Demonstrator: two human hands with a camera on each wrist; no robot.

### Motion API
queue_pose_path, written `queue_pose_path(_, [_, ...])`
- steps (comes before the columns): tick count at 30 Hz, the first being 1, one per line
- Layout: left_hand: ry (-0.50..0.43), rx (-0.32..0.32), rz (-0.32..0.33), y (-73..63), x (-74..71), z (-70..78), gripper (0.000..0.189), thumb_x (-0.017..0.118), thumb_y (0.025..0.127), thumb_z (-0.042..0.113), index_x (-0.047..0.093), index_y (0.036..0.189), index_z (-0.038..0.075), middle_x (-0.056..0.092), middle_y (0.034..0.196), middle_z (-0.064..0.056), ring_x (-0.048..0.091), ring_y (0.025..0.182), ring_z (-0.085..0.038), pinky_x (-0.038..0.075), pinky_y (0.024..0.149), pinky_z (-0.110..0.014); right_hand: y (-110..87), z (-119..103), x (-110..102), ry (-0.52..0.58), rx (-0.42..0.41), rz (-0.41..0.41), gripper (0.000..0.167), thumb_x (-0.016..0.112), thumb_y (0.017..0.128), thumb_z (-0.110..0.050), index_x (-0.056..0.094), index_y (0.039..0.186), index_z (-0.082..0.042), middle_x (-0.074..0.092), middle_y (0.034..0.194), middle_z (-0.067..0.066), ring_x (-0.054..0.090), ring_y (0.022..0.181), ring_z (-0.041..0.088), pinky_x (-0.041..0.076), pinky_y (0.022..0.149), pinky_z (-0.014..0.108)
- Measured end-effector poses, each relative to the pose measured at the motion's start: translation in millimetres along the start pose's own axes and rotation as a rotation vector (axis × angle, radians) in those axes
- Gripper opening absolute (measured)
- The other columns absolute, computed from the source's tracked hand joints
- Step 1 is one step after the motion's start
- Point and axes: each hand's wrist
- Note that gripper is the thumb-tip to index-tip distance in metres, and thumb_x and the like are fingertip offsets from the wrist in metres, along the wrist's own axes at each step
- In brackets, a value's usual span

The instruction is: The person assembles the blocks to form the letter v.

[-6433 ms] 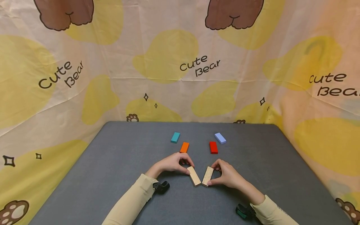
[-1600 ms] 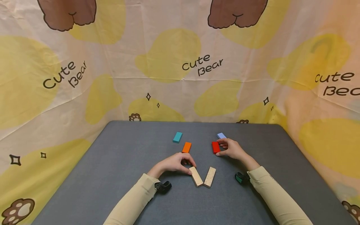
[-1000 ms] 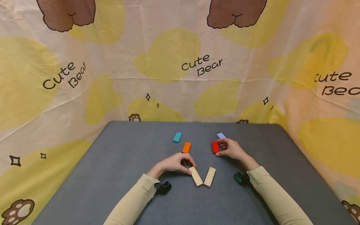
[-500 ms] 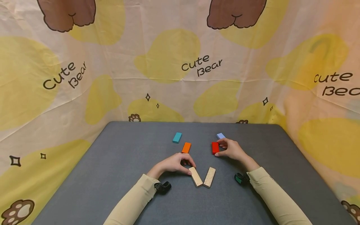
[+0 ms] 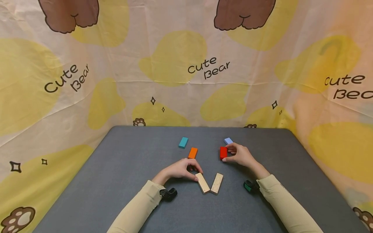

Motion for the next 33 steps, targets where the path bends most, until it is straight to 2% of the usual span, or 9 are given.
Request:
queue_pose_path(22, [-0.015, 0.007, -0.004, -1.0, -1.0, 3.3, 0.028, 0.078, 0.079, 0.026, 0.070, 0.105, 0.024, 0.064, 0.102, 0.013, 0.054, 0.093, -0.007, 0.045, 0.083, -0.022, -11.7, -2.2, -4.0, 0.000, -0.002, 0.036, 0.069, 0.084, 0.068, -0.040, 0.058, 0.119, -0.001, 0.064, 0.114, 0.017, 0.063, 0.102, 0.029, 0.050, 0.090, 0.043])
queue_pose_path(33, [-0.014, -0.002, -0.002, -1.6, -0.7, 4.9, 0.028, 0.078, 0.079, 0.026, 0.070, 0.105, 0.024, 0.063, 0.102, 0.014, 0.054, 0.093, -0.007, 0.045, 0.084, -0.022, -16.0, -1.6, -7.5, 0.015, 0.034, 0.030, 0.071, 0.083, 0.068, -0.044, 0.056, 0.119, -0.001, 0.063, 0.114, 0.016, 0.063, 0.103, 0.029, 0.050, 0.091, 0.043])
Point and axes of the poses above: each hand's wrist, its own y-axis towards the middle knuckle, its own x-axis out of the palm, z = x × y
